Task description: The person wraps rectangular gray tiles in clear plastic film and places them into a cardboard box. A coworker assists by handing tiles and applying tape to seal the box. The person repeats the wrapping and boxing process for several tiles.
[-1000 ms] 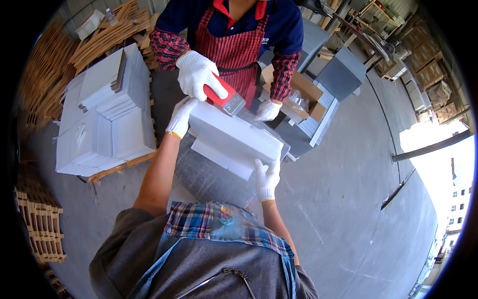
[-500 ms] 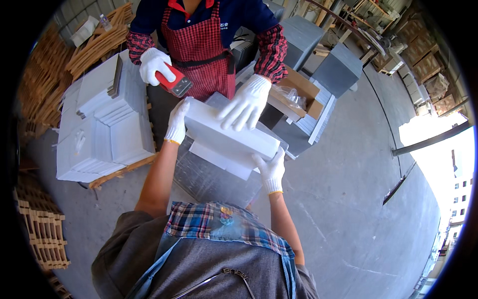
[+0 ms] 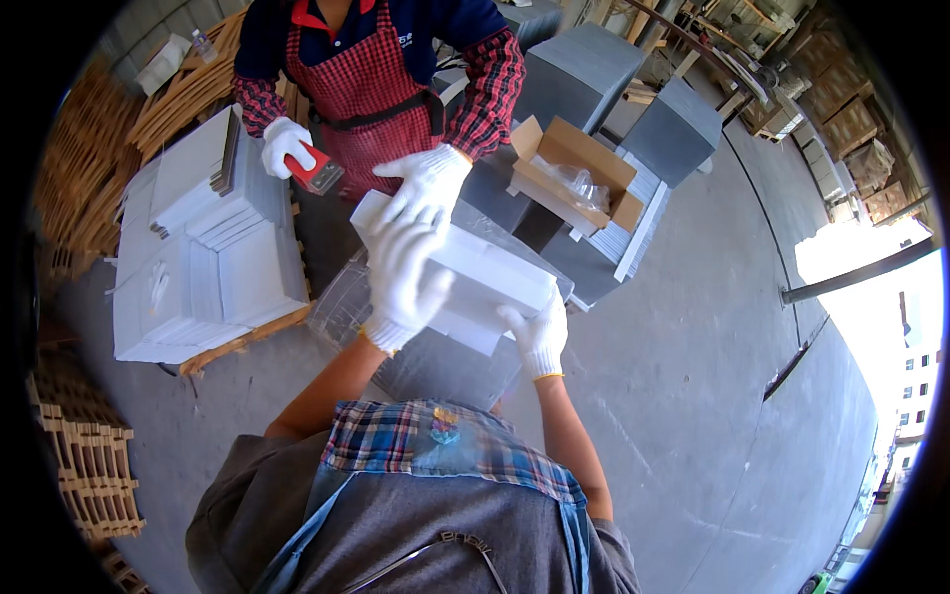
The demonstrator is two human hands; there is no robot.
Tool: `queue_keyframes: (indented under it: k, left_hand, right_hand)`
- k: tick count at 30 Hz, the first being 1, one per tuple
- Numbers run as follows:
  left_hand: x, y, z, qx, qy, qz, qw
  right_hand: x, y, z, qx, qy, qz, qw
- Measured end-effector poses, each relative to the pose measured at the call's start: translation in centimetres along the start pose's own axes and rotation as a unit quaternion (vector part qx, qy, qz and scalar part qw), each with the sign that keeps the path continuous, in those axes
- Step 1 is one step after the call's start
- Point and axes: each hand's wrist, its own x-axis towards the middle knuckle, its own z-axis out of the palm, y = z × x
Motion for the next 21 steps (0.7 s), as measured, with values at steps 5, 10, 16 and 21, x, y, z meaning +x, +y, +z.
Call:
queue_keyframes:
  k: [5,10,16,21]
  left_hand:
    - [2.7,2.9,6.3,0.060,-0.296,0.121,0.946]
    - [3.3,2.9,7.7,0.099,-0.433,0.113,0.889]
    - [1.3,2.2,8.2,0.121,-0.353,0.138,0.917]
    - [2.1,3.3,8.0,0.104,-0.408,0.109,0.900]
  right_hand:
    - [-0.4,2.5,1.3,-0.041,0.068,-0.064,0.995]
    - [-1.3,2.6,-0.8,-0.101,-0.099,0.130,0.981]
    - [-0.2,-2.2,-3.8,0.099,0.061,-0.119,0.986]
    - [2.0,-0.8,-0.5,0.184,0.018,-0.037,0.982]
